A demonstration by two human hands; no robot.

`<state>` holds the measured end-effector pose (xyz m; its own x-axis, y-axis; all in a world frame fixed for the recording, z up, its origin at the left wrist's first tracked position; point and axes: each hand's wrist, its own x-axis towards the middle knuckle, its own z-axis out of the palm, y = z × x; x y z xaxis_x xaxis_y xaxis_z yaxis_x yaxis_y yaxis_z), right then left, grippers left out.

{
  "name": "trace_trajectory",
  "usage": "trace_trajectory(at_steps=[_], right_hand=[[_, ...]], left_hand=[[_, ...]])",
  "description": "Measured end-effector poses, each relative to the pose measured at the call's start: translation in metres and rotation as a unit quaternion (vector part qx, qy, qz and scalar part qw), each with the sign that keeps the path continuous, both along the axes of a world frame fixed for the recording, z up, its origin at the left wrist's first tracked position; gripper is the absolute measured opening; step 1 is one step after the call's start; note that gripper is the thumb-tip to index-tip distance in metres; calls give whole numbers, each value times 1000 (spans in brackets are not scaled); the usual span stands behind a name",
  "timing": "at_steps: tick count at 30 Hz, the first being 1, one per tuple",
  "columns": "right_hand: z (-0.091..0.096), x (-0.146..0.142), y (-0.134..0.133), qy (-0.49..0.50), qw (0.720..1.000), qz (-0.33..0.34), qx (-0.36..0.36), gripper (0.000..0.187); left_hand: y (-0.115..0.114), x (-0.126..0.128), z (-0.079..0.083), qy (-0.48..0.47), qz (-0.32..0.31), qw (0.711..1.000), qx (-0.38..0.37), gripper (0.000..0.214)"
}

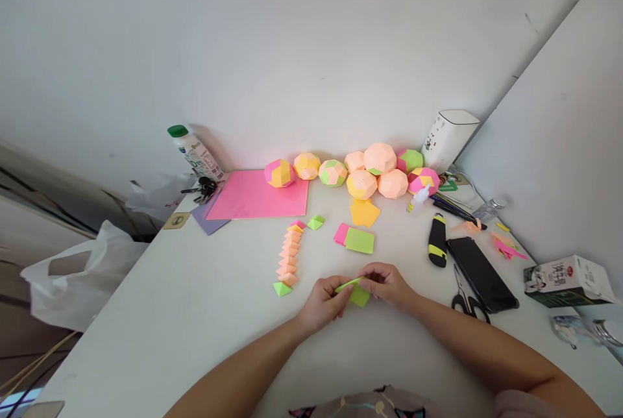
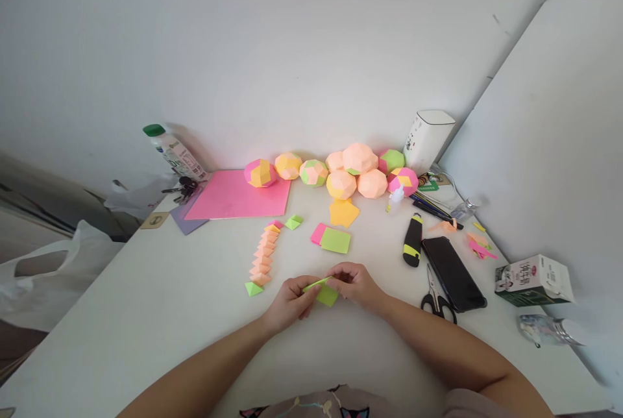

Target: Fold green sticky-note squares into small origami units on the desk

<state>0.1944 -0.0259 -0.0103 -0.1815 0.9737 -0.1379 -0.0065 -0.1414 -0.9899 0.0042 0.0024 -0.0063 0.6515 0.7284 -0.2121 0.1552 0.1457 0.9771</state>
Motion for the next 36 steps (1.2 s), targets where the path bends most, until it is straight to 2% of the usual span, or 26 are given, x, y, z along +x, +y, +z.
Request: trace_trajectory(at_steps=[4,10,17,20,25,36], right_hand=[[0,-1,-1,-12,999,22,23,21],[0,-1,-3,-26,999,-21,17,22],[0,-5,-5,-78,987,-6,137,18],[-1,-6,-6,-82,989,6,123,21],[-3,-6,-8,-74,994,-19,75,24],[-2,-5,-6,-92,994,-14,59,25]], left_hand=[[-1,1,1,-3,0,1000,2,40],[0,4,-3,-30,48,998,-32,39],[1,4,-4,-20,38,999,-25,34],[0,5,-3,-22,41,999,-25,32],[-1,6,-2,-40,67,997,-30,32],[-2,8,-5,-38,92,995,-30,33]])
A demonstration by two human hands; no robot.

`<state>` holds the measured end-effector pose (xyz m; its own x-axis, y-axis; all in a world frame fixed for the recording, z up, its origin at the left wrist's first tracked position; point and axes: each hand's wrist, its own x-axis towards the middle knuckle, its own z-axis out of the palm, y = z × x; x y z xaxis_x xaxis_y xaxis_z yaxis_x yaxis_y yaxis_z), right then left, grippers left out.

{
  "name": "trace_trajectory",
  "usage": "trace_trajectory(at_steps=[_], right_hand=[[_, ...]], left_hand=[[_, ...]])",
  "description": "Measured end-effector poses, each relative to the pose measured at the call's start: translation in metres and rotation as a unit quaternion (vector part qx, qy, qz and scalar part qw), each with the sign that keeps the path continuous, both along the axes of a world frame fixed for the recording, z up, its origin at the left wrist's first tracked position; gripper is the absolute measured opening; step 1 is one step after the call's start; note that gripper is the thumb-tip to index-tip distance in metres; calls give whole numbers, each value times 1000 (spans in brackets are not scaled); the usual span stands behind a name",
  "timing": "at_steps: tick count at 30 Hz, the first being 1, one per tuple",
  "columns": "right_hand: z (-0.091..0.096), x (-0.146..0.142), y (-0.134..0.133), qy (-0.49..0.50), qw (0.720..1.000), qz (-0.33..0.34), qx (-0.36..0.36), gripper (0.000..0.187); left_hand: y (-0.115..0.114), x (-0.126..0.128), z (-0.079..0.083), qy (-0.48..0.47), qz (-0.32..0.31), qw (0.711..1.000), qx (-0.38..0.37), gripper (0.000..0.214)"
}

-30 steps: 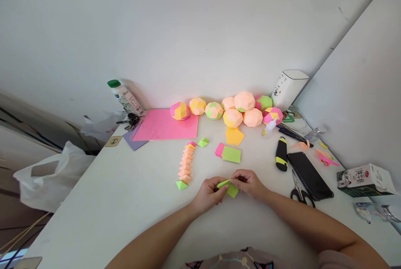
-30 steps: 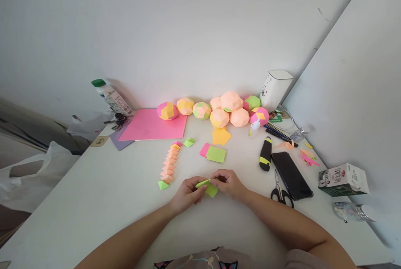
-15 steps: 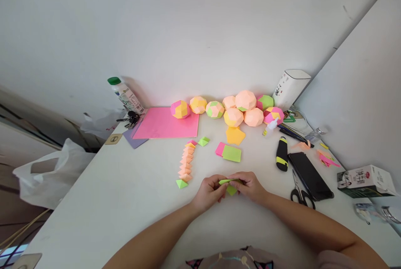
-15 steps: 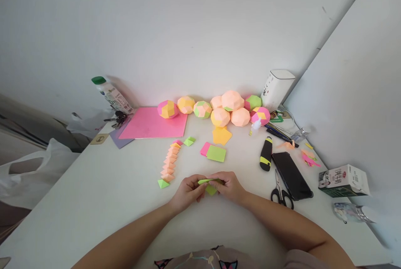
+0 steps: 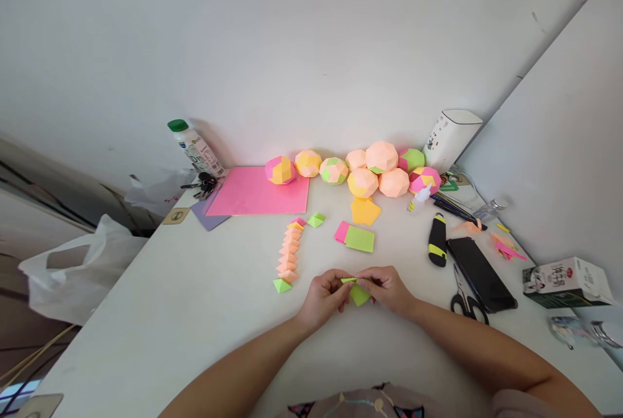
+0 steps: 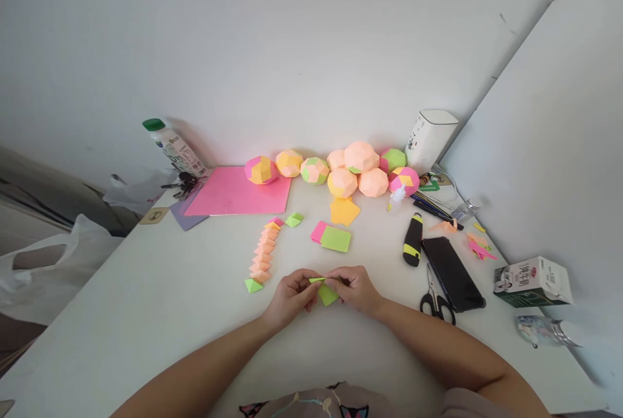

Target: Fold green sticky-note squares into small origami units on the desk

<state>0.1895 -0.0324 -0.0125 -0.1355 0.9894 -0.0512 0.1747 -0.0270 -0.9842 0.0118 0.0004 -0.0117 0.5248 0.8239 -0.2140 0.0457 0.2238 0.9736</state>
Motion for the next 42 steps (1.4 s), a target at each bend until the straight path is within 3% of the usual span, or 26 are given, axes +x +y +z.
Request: trace_trajectory(at_steps=[14,29,36,42], right_hand=[[1,0,0,-2,1000,10,-3,25],[-1,2,3,33,998,-22,-56,29],[2,1,1,-6,999,34,-17,24],[7,0,2,-45,998,46,23,22]], left_hand=[[0,-2,4,-1,6,1000,-15,31],[2,-2,2,-81,104,990,-56,25],[1,0,4,-1,16,998,62,23],[1,0,3,17,-3,999,51,26]])
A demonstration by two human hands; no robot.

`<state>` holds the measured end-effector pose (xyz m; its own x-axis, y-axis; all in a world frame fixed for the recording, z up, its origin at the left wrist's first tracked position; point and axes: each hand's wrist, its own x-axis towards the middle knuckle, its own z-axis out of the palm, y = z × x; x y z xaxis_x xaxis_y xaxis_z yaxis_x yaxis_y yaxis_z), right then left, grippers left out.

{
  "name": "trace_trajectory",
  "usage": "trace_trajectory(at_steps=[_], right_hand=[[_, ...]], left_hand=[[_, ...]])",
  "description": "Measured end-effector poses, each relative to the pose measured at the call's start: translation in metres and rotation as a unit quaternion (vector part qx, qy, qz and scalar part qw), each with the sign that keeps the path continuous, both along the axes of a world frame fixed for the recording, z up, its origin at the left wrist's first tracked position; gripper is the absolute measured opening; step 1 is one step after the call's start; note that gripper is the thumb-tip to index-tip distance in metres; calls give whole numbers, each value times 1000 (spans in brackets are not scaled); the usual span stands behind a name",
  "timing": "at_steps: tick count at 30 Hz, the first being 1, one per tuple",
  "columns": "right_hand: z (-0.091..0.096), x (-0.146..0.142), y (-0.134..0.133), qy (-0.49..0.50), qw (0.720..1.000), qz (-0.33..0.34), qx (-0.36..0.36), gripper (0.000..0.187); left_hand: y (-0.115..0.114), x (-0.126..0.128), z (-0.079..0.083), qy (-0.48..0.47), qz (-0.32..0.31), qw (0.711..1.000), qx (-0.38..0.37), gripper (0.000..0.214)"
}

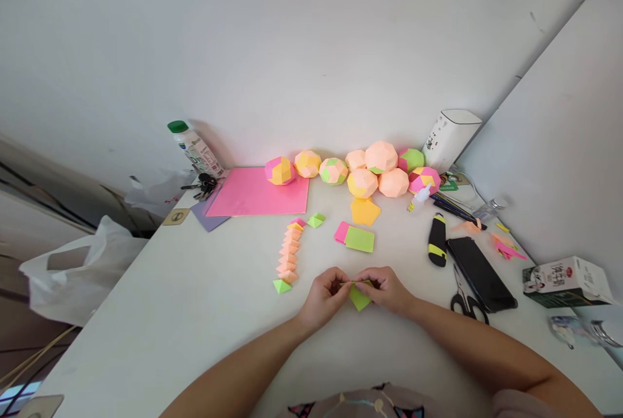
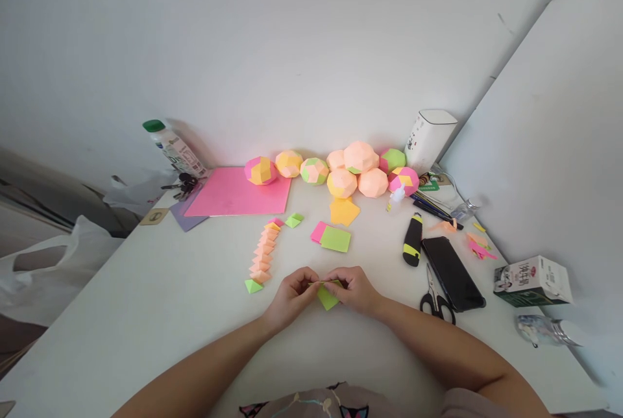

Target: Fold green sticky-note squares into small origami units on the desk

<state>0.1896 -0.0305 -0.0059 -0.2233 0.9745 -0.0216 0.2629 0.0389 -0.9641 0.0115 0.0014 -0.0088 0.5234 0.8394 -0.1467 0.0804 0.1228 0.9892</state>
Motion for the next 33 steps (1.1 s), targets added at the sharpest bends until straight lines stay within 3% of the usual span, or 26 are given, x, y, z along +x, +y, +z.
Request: trace_trajectory(at_steps=[12,22,25,29,33], right_hand=[[-1,-1,-1,-25,999,-9,25,14],[4,3,-1,23,996,-82,-9,12],[3,3,-1,21,997,-76,-7,10],[2,0,-2,-2,1000,-21,14,9],[2,-2,-2,-9,999,-8,36,9]], left_hand=[[-2,1,4,7,-18,1000,17,18],[-2,-2,9,-34,18,998,-43,18],[-2,-3,8,-54,7,997,-52,19],[-2,-1,7,-17,-29,999,16,20],[-2,0,6,22,-40,997,67,21]])
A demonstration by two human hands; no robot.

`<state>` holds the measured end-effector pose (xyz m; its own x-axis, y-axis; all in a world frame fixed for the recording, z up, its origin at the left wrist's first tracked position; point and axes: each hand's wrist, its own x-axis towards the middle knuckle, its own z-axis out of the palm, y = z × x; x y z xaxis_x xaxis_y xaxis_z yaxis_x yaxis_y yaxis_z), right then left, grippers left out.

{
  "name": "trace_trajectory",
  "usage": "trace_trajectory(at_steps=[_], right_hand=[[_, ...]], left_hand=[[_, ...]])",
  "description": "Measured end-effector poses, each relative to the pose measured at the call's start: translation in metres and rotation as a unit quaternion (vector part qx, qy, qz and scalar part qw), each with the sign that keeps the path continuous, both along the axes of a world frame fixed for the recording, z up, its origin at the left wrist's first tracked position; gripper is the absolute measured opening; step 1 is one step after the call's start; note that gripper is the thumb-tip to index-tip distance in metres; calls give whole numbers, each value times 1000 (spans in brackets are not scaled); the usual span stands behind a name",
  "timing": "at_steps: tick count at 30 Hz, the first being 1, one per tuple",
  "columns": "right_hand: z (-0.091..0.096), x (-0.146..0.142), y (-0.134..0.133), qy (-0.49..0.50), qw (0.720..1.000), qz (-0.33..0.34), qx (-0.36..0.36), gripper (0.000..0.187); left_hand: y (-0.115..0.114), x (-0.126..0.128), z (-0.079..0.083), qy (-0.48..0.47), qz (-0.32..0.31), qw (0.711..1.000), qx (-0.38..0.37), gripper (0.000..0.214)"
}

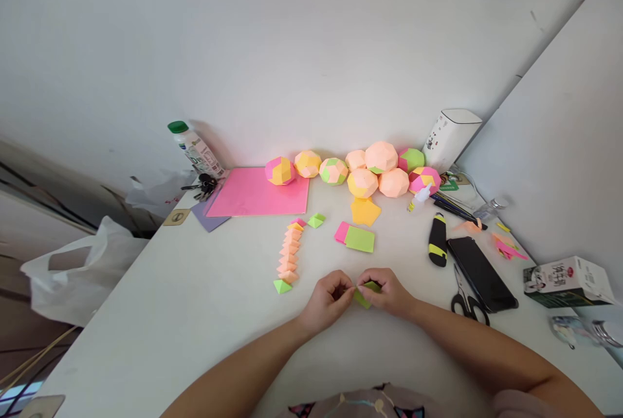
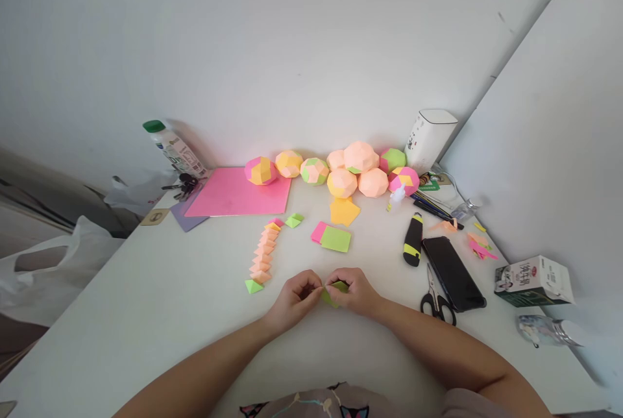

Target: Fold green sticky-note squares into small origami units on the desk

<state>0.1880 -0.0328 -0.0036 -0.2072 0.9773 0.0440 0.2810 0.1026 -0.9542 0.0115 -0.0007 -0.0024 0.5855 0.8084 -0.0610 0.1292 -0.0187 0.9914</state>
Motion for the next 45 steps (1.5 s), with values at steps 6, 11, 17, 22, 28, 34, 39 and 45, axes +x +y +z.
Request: trace_trajectory(at_steps=[6,11,17,22,28,34,39,45], right_hand=[[0,0,-1,34,999,-21,-22,6],[-2,1,0,117,989,-39,-81,8],[-3,2,1,121,988,-29,-94,7],[-4,1,0,78,994,-12,-70,6],[-2,1,0,115,988,-35,-94,9],[-4,4,2,170,975,-70,-122,12],[-7,6,5,204,963,-94,-152,16],[-6,6,6,221,956,-110,-156,19]], left_hand=[[0,-2,1,-16,-6,1000,-15,18],[2,-3,1,-54,18,997,-56,18],[1,-2,1,-62,7,995,-81,20],[1,0,0,-19,7,998,-62,20],[1,-1,-4,-14,13,998,-66,15],[1,-2,-3,-50,32,992,-108,15],[1,-4,-4,-84,50,985,-142,17],[1,-4,-7,-135,65,977,-154,22]])
